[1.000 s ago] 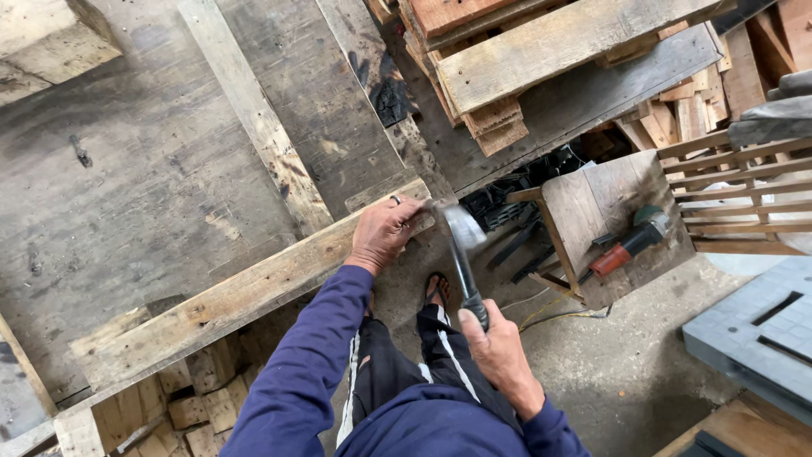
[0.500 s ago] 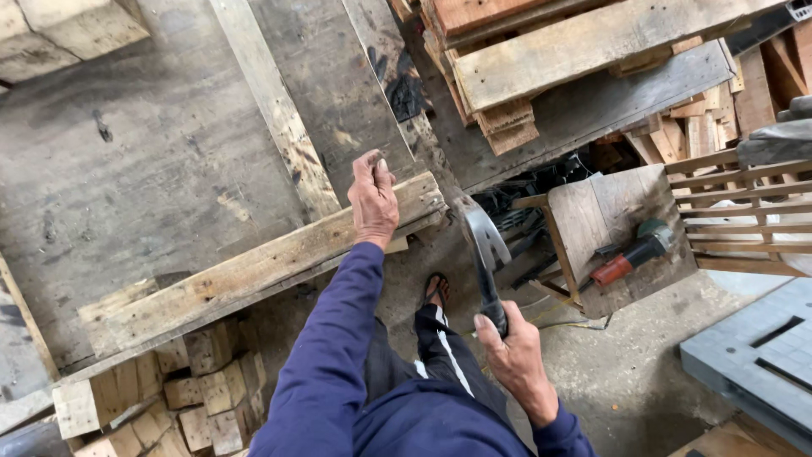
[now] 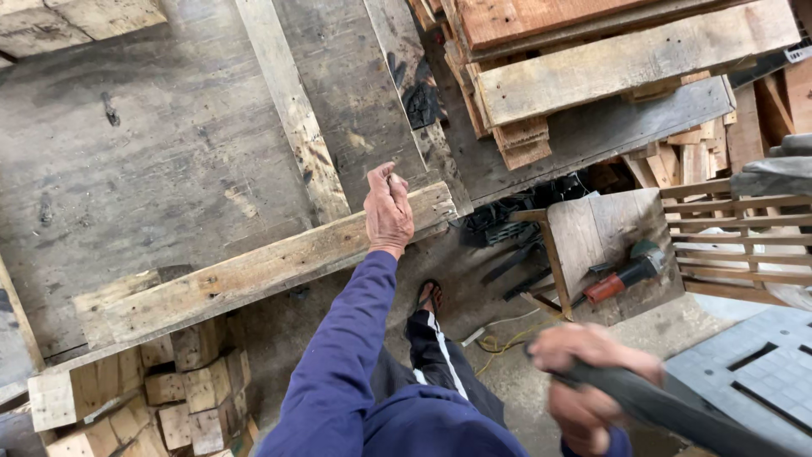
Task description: The person hammers nails into wooden planks and blocks on a workbench. They repeatedly pick up nails, position them on the wood, and strike them with a hammer. The person also moves wooden blocks around the workbench during the process.
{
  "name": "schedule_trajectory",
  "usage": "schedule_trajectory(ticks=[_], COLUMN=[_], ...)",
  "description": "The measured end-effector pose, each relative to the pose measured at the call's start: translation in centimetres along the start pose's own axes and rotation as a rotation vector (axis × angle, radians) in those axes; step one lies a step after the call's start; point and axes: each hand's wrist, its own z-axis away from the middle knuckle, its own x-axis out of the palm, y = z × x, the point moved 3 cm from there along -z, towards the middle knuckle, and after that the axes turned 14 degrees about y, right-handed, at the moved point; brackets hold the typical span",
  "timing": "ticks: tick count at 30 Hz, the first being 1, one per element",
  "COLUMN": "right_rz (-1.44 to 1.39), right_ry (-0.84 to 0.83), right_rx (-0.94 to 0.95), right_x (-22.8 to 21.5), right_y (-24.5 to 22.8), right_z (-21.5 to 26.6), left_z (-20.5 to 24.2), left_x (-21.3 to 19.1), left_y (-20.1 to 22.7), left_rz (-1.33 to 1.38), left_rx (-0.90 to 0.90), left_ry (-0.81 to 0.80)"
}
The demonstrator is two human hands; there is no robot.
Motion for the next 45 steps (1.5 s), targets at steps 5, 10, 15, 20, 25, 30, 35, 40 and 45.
schedule_trajectory(ticks=[5,10,15,20,25,30,35,40,45], right_rz=[0.978,0.165,0.354,0.640,-0.136,0.361,0.534,0.073,0.605], right_ry=[-0.435,-0.113,-0.200,-0.064,-0.008,-0.201,-0.007,-0.032,-0.257], right_rx=[0.721,0.356,0.007,1.096,0.268,0.517,1.108,0.818,1.020], right_x=[-1.9,-1.6,0.3,-3.5,-6.1,-2.4,-3.7,-3.4,-1.9], right_y=[7.9,1.7,6.7,8.8,1.2,7.9,10.5,10.6,12.5], right_z=[3.5,-1.0,1.2,4.3,-4.2,3.4,5.4,4.2,7.1], left_z=[0.7,0.9,-0.2,-2.5,-1.1,-1.2,-2.7,-3.1,-3.5], left_x=[0.4,1.2,1.1,0.3,0.5,0.1,-0.6,0.1,-1.4], left_y=[-1.3,-4.8,-2.6,-1.3,-2.0,-0.8,1.3,-0.2,-2.1], left_rz=[0.079,0.904,0.318,0.195,0.131,0.121,0.144,0.558,0.855], left_rx=[-0.016,-0.643,-0.114,0.016,-0.100,0.025,0.026,-0.353,-0.507], left_ry=[0.084,0.100,0.144,0.205,0.161,0.149,0.133,0.057,0.136])
